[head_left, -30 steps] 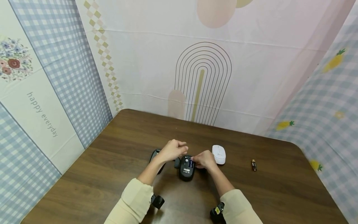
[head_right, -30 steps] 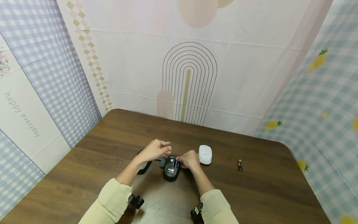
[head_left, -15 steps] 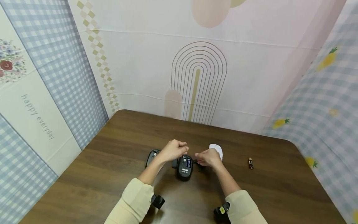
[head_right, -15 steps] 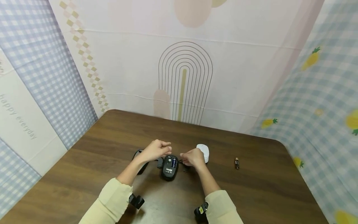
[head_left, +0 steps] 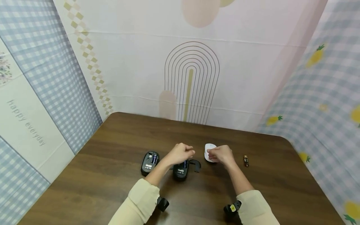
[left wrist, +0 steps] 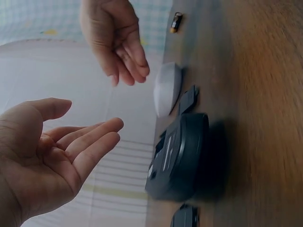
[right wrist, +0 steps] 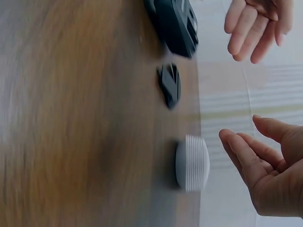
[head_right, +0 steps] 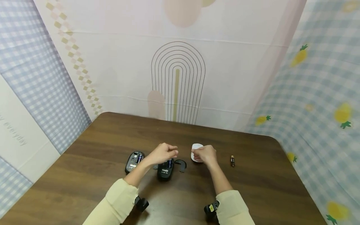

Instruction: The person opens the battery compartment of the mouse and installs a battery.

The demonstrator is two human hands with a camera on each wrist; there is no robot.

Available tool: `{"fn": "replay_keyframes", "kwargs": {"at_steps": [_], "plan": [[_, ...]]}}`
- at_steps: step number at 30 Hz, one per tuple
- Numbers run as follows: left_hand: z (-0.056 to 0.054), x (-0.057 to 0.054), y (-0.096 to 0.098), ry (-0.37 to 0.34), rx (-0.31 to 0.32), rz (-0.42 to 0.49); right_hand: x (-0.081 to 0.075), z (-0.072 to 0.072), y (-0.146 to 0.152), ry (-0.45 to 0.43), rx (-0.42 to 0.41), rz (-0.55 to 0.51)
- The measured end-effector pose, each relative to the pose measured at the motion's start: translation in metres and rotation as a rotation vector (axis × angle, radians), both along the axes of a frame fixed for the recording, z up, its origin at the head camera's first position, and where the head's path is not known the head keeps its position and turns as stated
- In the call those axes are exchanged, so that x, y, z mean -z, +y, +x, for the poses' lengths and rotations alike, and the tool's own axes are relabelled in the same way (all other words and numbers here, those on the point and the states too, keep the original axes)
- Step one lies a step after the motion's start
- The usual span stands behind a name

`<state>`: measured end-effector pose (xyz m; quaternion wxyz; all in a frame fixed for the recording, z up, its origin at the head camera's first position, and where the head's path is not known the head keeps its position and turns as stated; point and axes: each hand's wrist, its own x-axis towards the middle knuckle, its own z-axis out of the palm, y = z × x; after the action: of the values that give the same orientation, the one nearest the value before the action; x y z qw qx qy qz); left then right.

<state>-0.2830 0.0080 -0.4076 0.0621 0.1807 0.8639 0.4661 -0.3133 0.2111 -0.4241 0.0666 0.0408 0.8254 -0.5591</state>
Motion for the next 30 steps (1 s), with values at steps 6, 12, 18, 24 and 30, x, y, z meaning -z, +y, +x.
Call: {"fn": "replay_keyframes", "kwargs": {"at_steps": [6,12,18,24,30], "plan": [[-0.009,0.006,0.02,0.024,0.037,-0.061,-0.001,-0.003,0.022,-0.003,0.04,0.017],[-0.019,0.012,0.038,0.056,0.053,-0.114,0.005,-0.006,0.036,-0.017,0.071,0.028],[-0.028,0.025,0.056,0.137,0.039,-0.241,0.017,-0.008,0.046,0.077,-0.003,0.301],[-0.033,0.036,0.074,0.179,0.019,-0.439,0.025,-0.009,0.047,0.151,-0.091,0.563],[-0.037,0.042,0.087,0.188,-0.003,-0.585,0.031,-0.013,0.041,0.193,-0.209,0.607]]}}
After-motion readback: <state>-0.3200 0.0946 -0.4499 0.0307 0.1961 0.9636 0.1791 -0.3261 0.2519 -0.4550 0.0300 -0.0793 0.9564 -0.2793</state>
